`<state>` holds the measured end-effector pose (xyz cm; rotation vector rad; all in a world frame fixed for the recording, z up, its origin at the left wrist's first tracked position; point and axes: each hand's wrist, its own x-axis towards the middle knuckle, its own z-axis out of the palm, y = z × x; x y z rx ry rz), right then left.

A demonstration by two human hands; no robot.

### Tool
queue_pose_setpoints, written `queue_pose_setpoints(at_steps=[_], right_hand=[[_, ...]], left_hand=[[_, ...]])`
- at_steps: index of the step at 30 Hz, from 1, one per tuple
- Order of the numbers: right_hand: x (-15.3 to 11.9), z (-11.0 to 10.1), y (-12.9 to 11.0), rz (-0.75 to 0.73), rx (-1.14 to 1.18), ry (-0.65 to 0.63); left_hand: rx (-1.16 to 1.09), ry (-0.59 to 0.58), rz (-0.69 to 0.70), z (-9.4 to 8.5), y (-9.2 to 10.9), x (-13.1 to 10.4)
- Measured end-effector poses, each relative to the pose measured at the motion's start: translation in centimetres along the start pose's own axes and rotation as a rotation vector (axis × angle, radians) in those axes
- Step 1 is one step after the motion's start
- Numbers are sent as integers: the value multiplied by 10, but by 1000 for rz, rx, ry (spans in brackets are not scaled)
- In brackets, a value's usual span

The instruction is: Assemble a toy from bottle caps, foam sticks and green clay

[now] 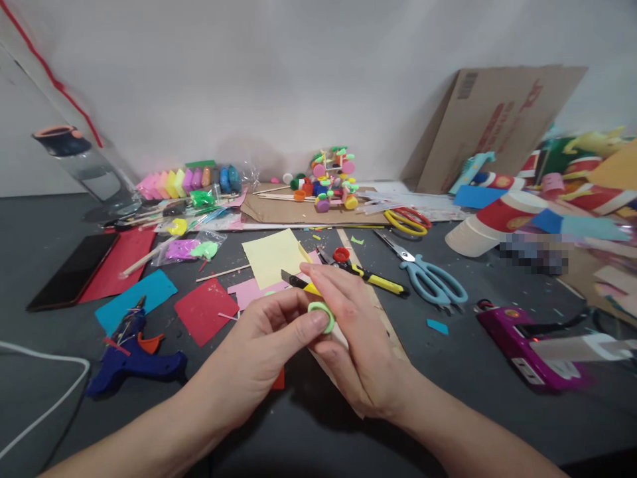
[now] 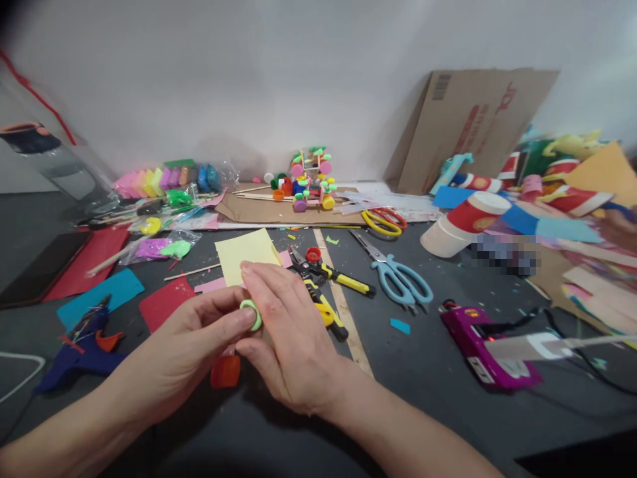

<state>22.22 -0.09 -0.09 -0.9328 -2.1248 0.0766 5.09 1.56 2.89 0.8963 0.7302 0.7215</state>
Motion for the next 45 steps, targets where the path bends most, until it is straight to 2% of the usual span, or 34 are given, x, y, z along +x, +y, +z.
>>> queue_pose_setpoints(at_steps=[4, 8, 22, 30, 45], right_hand=[[0, 1, 0, 8, 12, 23], [-1, 0, 0, 6, -8, -8], [-4, 8, -4, -19, 17, 31], [-2, 11, -5, -35, 31, 38], [0, 7, -4, -47, -58, 38]], left_hand=[[-32, 48, 16, 0, 2, 2], [-15, 69, 34, -1, 2, 1], [-71, 78, 55, 3, -3, 1], [-45, 118, 138, 4, -2, -2], [-30, 132, 99, 1, -2, -1]])
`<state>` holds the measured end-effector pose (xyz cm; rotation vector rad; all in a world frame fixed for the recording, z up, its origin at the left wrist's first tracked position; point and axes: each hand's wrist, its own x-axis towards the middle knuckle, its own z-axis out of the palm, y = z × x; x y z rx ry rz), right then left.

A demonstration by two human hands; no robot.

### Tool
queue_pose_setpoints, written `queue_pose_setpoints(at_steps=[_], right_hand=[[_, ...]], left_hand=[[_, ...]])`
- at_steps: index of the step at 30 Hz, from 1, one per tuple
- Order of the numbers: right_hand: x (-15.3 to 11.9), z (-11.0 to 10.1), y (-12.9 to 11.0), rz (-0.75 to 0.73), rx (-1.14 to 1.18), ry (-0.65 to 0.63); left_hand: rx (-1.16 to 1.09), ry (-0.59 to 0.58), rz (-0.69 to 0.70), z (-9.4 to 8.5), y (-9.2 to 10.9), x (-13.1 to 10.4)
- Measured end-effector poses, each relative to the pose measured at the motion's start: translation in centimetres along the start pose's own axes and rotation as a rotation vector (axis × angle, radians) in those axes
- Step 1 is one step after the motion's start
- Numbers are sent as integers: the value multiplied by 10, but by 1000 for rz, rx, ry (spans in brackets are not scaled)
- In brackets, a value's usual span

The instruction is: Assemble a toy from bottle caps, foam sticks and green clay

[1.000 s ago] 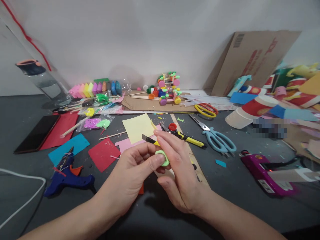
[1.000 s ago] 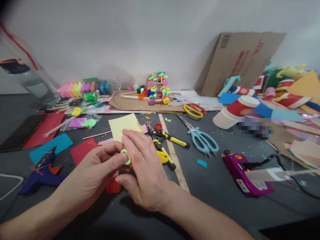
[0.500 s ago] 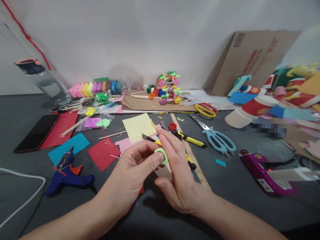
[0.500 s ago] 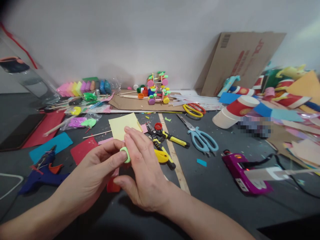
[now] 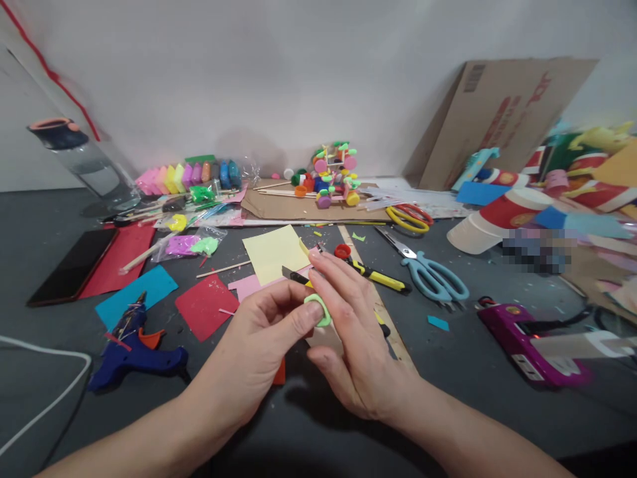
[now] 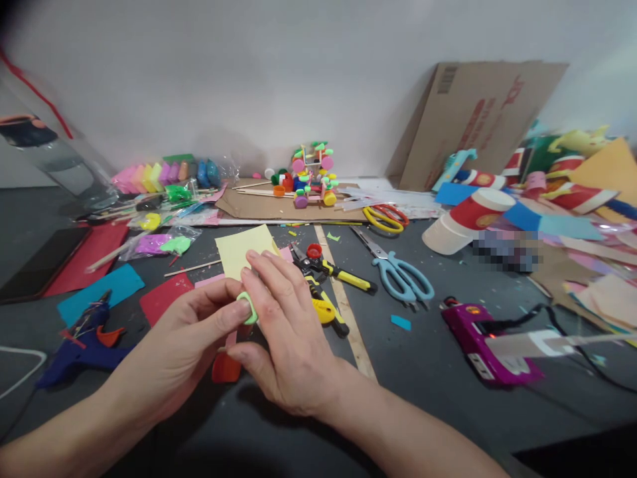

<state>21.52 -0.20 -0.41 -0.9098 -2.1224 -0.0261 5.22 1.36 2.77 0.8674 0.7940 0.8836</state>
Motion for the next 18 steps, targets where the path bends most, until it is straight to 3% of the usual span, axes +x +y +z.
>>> queue_pose_setpoints(at_steps=[11, 18], right_hand=[[0, -2, 1, 33, 27, -6], [0, -2, 6, 27, 66, 114]], left_hand=[[-51, -2, -10, 2, 1, -2], [19, -7, -36, 4, 4, -3]])
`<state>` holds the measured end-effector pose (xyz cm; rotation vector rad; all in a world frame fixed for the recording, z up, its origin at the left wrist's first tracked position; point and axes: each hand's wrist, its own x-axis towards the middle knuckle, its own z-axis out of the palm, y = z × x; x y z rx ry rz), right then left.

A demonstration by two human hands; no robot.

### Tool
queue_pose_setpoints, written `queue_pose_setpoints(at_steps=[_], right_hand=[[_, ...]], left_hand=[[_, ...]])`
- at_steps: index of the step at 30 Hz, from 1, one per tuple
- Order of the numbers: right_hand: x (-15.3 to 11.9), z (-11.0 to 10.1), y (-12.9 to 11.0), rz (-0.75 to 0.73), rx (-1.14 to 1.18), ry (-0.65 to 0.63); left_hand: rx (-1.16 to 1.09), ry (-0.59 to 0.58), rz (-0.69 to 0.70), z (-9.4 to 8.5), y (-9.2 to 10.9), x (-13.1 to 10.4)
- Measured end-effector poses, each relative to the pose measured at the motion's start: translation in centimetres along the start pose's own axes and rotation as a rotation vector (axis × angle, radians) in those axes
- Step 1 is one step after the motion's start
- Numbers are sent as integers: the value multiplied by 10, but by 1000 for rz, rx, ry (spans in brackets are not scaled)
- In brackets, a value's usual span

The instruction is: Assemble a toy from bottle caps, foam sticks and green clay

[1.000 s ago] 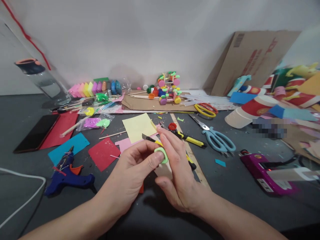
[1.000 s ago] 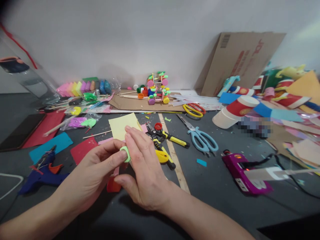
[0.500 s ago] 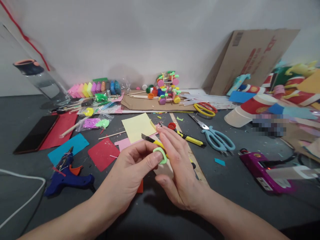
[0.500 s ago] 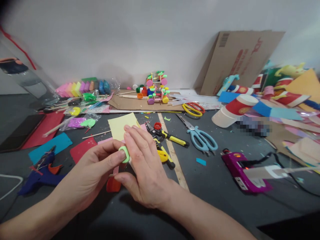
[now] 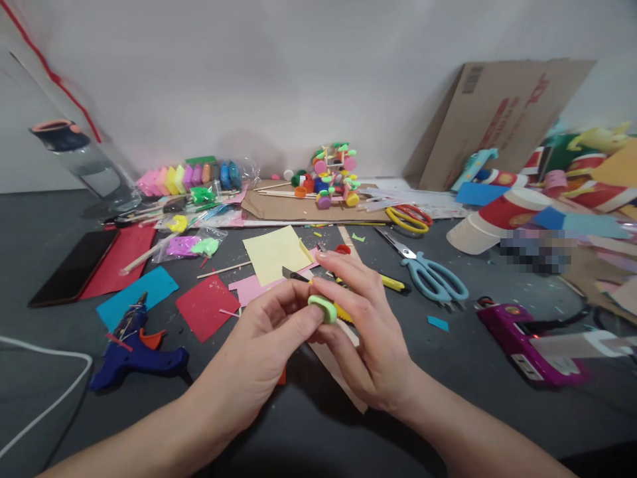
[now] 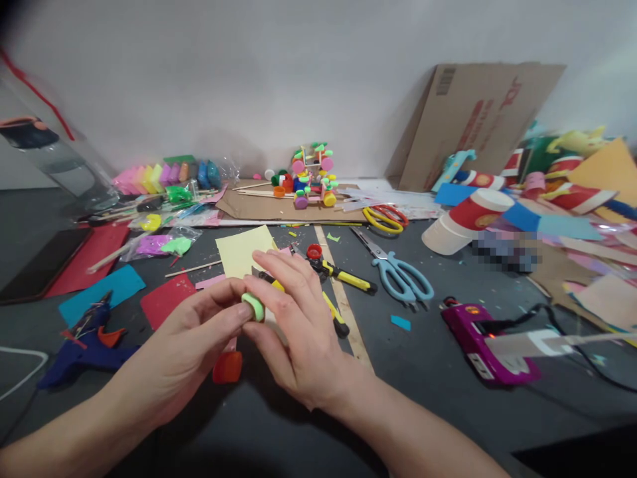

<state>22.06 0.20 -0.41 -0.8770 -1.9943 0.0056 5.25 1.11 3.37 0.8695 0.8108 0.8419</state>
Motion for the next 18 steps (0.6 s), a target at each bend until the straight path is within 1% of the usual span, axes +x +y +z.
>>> queue_pose_setpoints(at_steps=[3, 7, 13, 18], right_hand=[[0, 0, 1, 35, 25, 7], [0, -1, 1, 41, 55, -41], [0, 0, 3, 22, 27, -73], [0, 0, 3, -16, -17, -67]], left_hand=[[39, -20, -27, -2, 1, 1], [19, -76, -78, -3, 1, 3], [17, -98, -60, -3, -1, 4], [31, -102, -38, -5, -5, 4]])
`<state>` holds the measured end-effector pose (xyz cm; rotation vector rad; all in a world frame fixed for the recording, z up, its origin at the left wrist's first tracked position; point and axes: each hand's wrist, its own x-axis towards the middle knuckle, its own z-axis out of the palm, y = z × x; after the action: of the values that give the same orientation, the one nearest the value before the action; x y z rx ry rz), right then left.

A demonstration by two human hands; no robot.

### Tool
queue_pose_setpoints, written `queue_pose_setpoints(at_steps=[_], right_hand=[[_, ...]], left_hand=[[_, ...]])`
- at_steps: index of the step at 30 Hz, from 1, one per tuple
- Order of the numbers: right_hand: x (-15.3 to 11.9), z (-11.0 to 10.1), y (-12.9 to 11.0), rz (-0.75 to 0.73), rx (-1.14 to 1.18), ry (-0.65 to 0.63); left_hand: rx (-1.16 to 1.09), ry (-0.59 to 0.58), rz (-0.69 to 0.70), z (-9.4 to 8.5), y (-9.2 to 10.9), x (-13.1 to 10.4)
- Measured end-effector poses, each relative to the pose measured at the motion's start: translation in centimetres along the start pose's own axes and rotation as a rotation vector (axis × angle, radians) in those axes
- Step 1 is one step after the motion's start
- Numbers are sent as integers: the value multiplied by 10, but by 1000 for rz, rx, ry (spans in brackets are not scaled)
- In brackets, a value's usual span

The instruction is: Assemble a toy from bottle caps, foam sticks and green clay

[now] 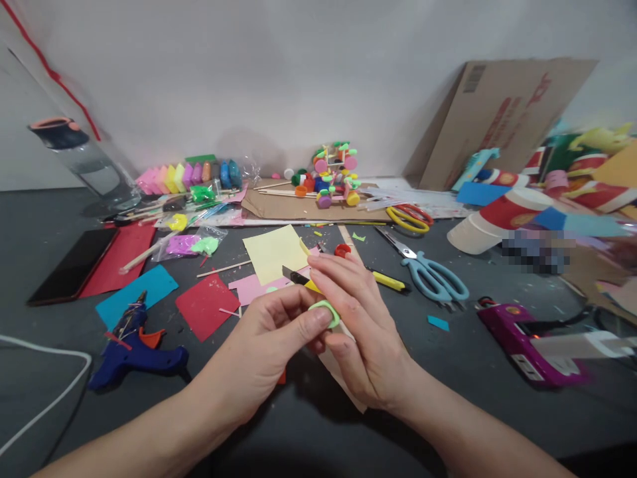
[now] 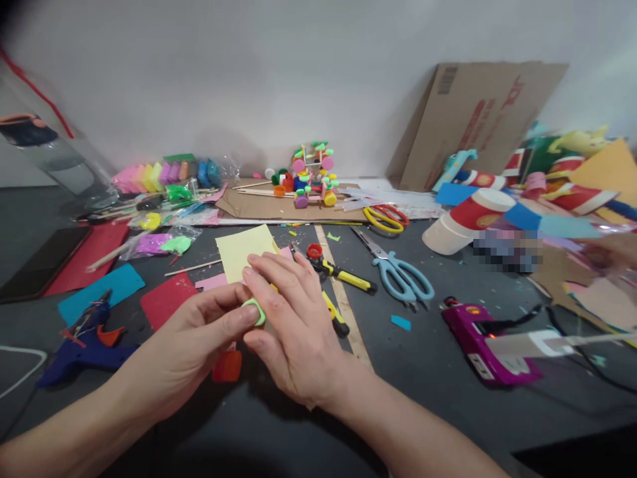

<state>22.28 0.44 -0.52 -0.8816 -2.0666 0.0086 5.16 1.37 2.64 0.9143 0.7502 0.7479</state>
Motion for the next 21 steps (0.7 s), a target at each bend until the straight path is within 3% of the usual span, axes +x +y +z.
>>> queue_pose_setpoints(at_steps=[21], right_hand=[[-2, -1, -3, 1, -95, -76]], left_hand=[[-54, 45, 11, 2, -1, -1]])
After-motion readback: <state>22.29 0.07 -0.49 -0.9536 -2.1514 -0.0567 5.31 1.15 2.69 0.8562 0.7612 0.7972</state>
